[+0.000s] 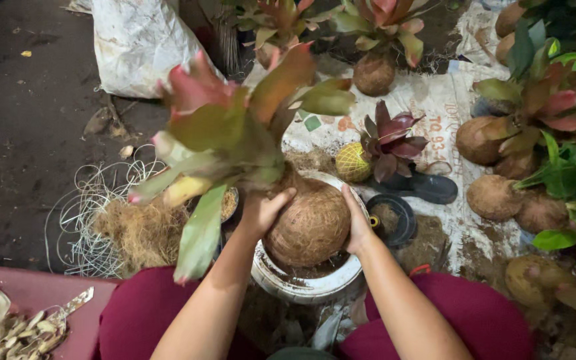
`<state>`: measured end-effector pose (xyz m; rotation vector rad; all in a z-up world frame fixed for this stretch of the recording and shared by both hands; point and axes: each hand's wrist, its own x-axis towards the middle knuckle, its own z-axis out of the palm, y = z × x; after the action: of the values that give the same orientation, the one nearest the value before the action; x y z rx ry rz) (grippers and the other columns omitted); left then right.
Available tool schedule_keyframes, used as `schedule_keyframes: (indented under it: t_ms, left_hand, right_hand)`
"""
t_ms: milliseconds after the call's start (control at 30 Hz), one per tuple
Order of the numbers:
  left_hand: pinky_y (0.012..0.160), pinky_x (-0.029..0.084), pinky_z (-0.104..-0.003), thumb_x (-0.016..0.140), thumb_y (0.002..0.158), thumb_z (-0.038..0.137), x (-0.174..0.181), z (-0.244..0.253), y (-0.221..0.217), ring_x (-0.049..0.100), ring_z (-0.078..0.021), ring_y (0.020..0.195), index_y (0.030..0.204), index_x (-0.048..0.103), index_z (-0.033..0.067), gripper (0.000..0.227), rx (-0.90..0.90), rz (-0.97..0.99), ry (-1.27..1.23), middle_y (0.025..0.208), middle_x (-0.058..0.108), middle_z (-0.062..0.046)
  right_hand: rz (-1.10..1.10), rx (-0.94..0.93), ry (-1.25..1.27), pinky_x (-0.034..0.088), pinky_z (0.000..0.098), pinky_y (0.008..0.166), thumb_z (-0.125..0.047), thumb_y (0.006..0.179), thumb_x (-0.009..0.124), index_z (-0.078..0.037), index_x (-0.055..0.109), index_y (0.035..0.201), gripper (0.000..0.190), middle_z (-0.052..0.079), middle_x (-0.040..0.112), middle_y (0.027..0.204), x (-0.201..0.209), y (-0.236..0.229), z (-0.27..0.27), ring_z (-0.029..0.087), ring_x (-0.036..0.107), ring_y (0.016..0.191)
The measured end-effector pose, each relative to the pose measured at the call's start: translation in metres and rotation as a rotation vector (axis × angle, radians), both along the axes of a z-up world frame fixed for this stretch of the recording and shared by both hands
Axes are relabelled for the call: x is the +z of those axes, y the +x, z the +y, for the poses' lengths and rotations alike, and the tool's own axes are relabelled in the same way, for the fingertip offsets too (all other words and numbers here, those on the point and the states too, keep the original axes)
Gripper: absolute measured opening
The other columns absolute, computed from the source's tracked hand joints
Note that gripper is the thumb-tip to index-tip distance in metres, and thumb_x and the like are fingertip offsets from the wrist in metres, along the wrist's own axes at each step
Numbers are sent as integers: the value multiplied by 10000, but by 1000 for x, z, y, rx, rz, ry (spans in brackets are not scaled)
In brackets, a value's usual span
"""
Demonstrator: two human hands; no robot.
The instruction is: The person secures a bromeliad plant to a coconut shell using white string, wrapping and tying it around the base. The person then places the mounted plant aside and gathers a bundle of coconut coir, fluffing it and placing it into a white bucket.
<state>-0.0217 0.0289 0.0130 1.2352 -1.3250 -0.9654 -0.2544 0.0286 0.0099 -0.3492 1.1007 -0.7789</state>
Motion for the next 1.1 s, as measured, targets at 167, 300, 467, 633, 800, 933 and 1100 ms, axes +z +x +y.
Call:
schedule_keyframes:
  t_ms: [167, 300, 467, 633, 800, 933, 1100]
  left_hand:
    - [1032, 471, -375, 819, 789, 405, 59, -2, -13, 644, -282, 1194, 1265, 657, 8, 640, -7, -241, 117, 1270, 687, -159]
    - [1037, 472, -391, 767, 821, 408, 102, 18, -14, 640, -289, 1200, 1281, 650, 16, 616, -87, -322, -239, 1284, 680, -158]
    - [1045, 474, -412, 702, 861, 412, 116, -2, 3, 634, -296, 1209, 1301, 641, 25, 589, -105, -34, -237, 1302, 672, -157]
    - [1052, 476, -432, 636, 900, 415, 54, 1, -8, 629, -304, 1217, 1322, 632, 35, 568, -69, 876, 348, 1320, 664, -156]
    - [1060, 478, -452, 571, 940, 419, 1, 14, -41, 624, -312, 1226, 1342, 623, 44, 552, -258, 1298, 626, 1338, 656, -155]
    - [1065, 479, -468, 519, 972, 422, -6, 12, -36, 620, -318, 1233, 1358, 616, 52, 544, -304, 1345, 643, 1353, 650, -154]
    - [1073, 481, -488, 454, 1012, 426, 1, 0, -34, 614, -326, 1241, 1378, 606, 61, 539, -388, 1392, 636, 1371, 642, -153]
  right_hand:
    - [-371, -7, -82, 464, 528, 1054, -712, 932, 464, -73, 592, 1387, 795, 172, 618, 1388, -6, -8, 5, 345, 584, 1258]
    - [-472, -145, -236, 459, 492, 1087, -614, 1065, 416, -78, 573, 1407, 655, 148, 606, 1387, -8, -6, 14, 318, 584, 1264]
    - [-681, -205, -453, 454, 469, 1105, -531, 1042, 379, -97, 532, 1463, 624, 110, 582, 1460, 1, -4, 17, 303, 578, 1308]
    - [-861, -169, -540, 445, 537, 1081, -566, 1118, 432, -83, 508, 1526, 637, 151, 551, 1465, 8, -11, 13, 366, 542, 1290]
    - [-577, -262, -384, 483, 513, 1042, -586, 979, 453, -132, 564, 1425, 646, 107, 611, 1397, 31, -8, 15, 324, 600, 1242]
    - [-350, -160, -331, 500, 483, 1060, -547, 944, 526, -99, 592, 1389, 634, 101, 657, 1344, 54, -16, 5, 289, 639, 1214]
    - [-225, -246, -361, 505, 457, 1052, -480, 918, 619, -109, 596, 1380, 593, 45, 644, 1355, 54, -21, 4, 223, 617, 1229]
